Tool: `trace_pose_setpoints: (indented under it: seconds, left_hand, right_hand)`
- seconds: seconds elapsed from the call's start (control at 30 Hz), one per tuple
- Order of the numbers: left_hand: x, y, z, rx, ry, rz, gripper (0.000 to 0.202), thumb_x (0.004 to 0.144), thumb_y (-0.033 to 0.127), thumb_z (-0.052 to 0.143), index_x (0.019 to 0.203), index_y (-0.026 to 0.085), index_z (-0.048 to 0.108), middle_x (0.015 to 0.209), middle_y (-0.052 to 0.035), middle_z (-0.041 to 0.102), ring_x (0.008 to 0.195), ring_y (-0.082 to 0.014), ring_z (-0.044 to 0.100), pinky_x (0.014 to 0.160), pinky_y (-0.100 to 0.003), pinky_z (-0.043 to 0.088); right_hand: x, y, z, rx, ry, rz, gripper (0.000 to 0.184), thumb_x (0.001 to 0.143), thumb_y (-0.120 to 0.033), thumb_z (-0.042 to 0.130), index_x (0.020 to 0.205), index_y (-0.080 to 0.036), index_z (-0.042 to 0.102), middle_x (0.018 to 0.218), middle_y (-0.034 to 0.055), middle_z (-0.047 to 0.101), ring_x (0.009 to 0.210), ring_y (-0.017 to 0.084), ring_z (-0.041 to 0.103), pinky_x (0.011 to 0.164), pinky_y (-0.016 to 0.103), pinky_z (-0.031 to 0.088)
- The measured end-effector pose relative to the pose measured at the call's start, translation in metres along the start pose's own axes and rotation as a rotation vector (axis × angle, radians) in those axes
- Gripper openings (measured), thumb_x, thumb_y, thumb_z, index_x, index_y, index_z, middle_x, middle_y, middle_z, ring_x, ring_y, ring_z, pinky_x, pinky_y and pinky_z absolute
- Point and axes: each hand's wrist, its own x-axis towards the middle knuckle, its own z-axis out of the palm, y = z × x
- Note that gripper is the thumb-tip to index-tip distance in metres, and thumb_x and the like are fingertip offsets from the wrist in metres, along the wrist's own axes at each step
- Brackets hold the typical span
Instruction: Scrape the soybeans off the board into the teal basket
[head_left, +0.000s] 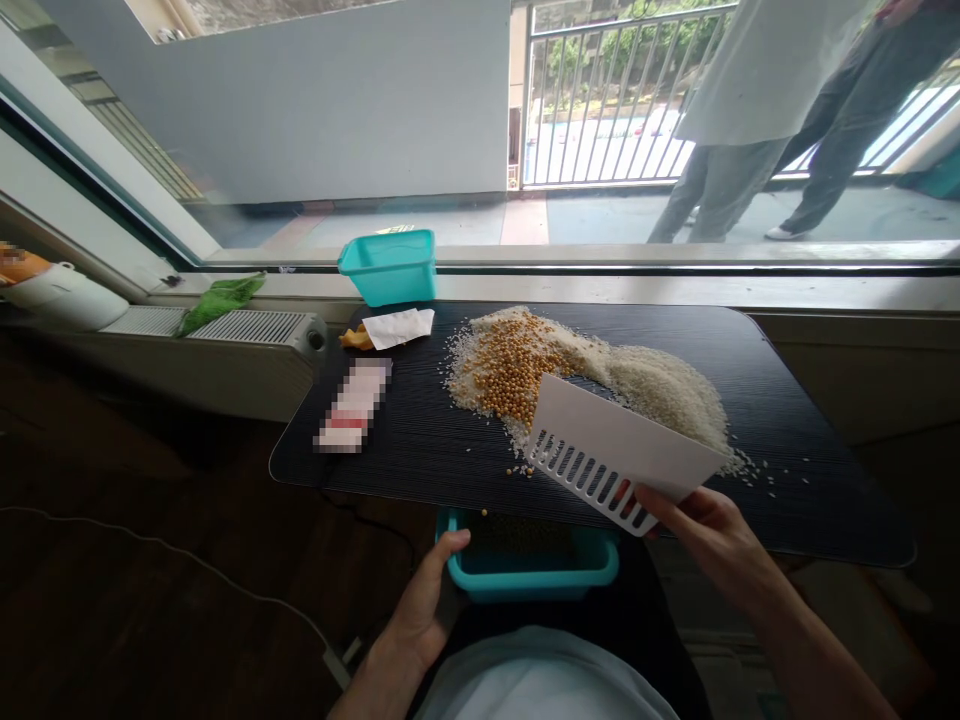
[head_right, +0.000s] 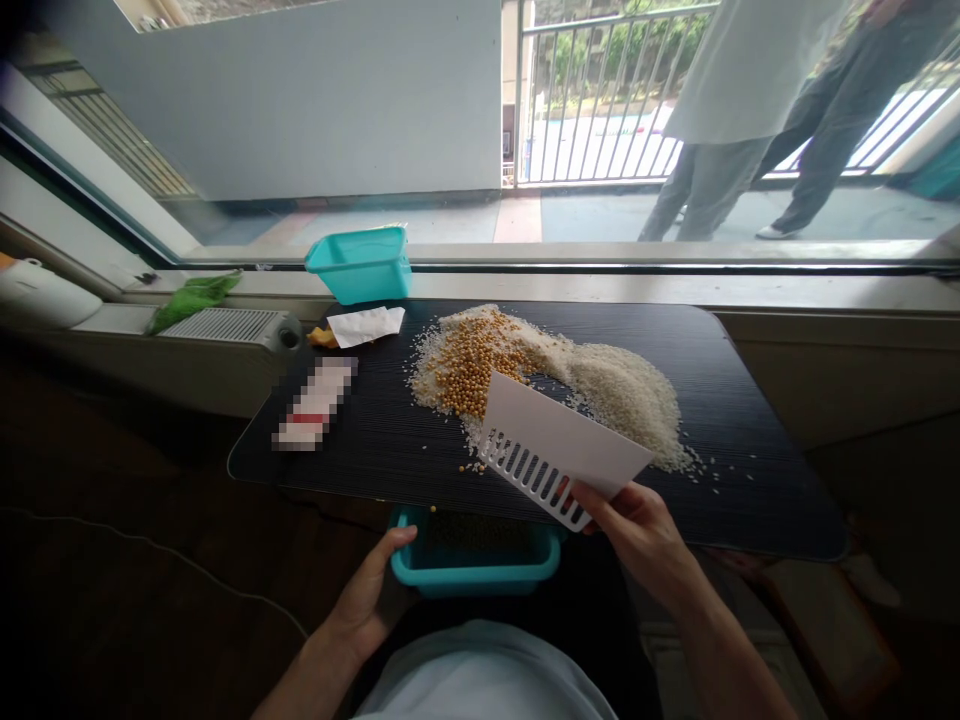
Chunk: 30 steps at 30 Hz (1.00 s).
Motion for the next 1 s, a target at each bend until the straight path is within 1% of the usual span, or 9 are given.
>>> trace_pose_setpoints:
  seconds: [0.17, 0.33, 0.47, 0.53, 0.67, 0.77, 0.87, 0.93, 1.0]
  left_hand:
    - [-0.001, 0.001, 0.002, 0.0, -0.005, -0.007, 0.025, 0.085, 0.019, 0.06, 0.108, 0.011, 0.064, 0.083, -0.008, 0.076, 0.085, -0.0229, 0.073, 0.078, -0.031, 0.057]
    - [-0.001, 0.002, 0.002, 0.01, 0.005, -0.008, 0.029, 0.084, 0.02, 0.062, 0.111, 0.012, 0.064, 0.087, -0.0084, 0.076, 0.087, -0.024, 0.073, 0.079, -0.033, 0.057]
    - [-0.003, 0.002, 0.003, 0.024, -0.004, 0.0, 0.032, 0.083, 0.021, 0.062, 0.113, 0.011, 0.063, 0.089, -0.0091, 0.076, 0.088, -0.0246, 0.072, 0.081, -0.034, 0.057]
    - [-0.004, 0.002, 0.003, 0.03, -0.002, 0.001, 0.032, 0.084, 0.021, 0.062, 0.113, 0.011, 0.063, 0.089, -0.0094, 0.076, 0.089, -0.0243, 0.072, 0.082, -0.033, 0.056]
    - [-0.001, 0.003, 0.001, 0.018, -0.02, 0.006, 0.033, 0.084, 0.02, 0.06, 0.116, 0.01, 0.062, 0.091, -0.0097, 0.076, 0.092, -0.0237, 0.072, 0.082, -0.032, 0.056]
    - [0.002, 0.005, -0.003, 0.008, -0.043, 0.01, 0.034, 0.085, 0.021, 0.06, 0.117, 0.009, 0.062, 0.093, -0.0103, 0.076, 0.093, -0.0237, 0.071, 0.083, -0.032, 0.055]
    - [0.003, 0.01, -0.01, 0.018, -0.041, 0.03, 0.034, 0.085, 0.023, 0.059, 0.117, 0.01, 0.062, 0.096, -0.0104, 0.076, 0.094, -0.0237, 0.071, 0.084, -0.033, 0.055]
    - [0.003, 0.014, -0.016, 0.025, -0.014, 0.044, 0.034, 0.085, 0.025, 0.06, 0.116, 0.01, 0.062, 0.095, -0.0102, 0.077, 0.093, -0.024, 0.071, 0.084, -0.033, 0.055]
    - [0.002, 0.017, -0.021, 0.024, 0.005, 0.053, 0.034, 0.085, 0.025, 0.061, 0.115, 0.01, 0.062, 0.094, -0.0103, 0.077, 0.093, -0.0247, 0.072, 0.085, -0.034, 0.054]
  right_hand:
    - [-0.005, 0.003, -0.007, -0.043, 0.047, 0.006, 0.048, 0.061, -0.063, 0.077, 0.079, -0.018, 0.081, 0.075, 0.0091, 0.078, 0.065, 0.024, 0.069, 0.057, 0.031, 0.057]
    - [-0.002, 0.005, -0.005, -0.049, -0.045, 0.012, 0.053, 0.054, -0.068, 0.077, 0.071, -0.018, 0.08, 0.067, 0.0091, 0.076, 0.056, 0.022, 0.066, 0.049, 0.032, 0.056]
    - [-0.002, 0.001, -0.003, -0.024, -0.034, -0.001, 0.045, 0.06, -0.061, 0.079, 0.073, -0.019, 0.08, 0.07, 0.0084, 0.077, 0.059, 0.022, 0.067, 0.053, 0.031, 0.057]
    - [-0.002, 0.001, -0.002, -0.02, -0.021, -0.009, 0.046, 0.059, -0.062, 0.078, 0.074, -0.019, 0.081, 0.07, 0.0087, 0.077, 0.059, 0.023, 0.067, 0.052, 0.031, 0.056]
    - [0.0, 0.005, 0.002, -0.038, -0.111, -0.008, 0.048, 0.059, -0.064, 0.077, 0.073, -0.018, 0.081, 0.07, 0.0087, 0.077, 0.057, 0.022, 0.066, 0.05, 0.031, 0.056]
    - [0.005, 0.01, 0.009, -0.053, -0.195, -0.037, 0.04, 0.067, -0.058, 0.076, 0.079, -0.02, 0.081, 0.074, 0.0068, 0.078, 0.06, 0.02, 0.067, 0.053, 0.028, 0.057]
    - [0.012, 0.014, 0.023, -0.034, -0.197, -0.113, 0.04, 0.068, -0.058, 0.075, 0.083, -0.021, 0.082, 0.077, 0.006, 0.079, 0.062, 0.021, 0.068, 0.054, 0.029, 0.058]
    - [0.016, 0.015, 0.034, -0.026, -0.2, -0.159, 0.04, 0.068, -0.058, 0.074, 0.086, -0.023, 0.082, 0.082, 0.0057, 0.079, 0.069, 0.024, 0.071, 0.062, 0.033, 0.06]
    - [0.018, 0.013, 0.044, -0.042, -0.251, -0.185, 0.038, 0.071, -0.056, 0.073, 0.09, -0.024, 0.081, 0.086, 0.0051, 0.08, 0.079, 0.027, 0.073, 0.073, 0.038, 0.061]
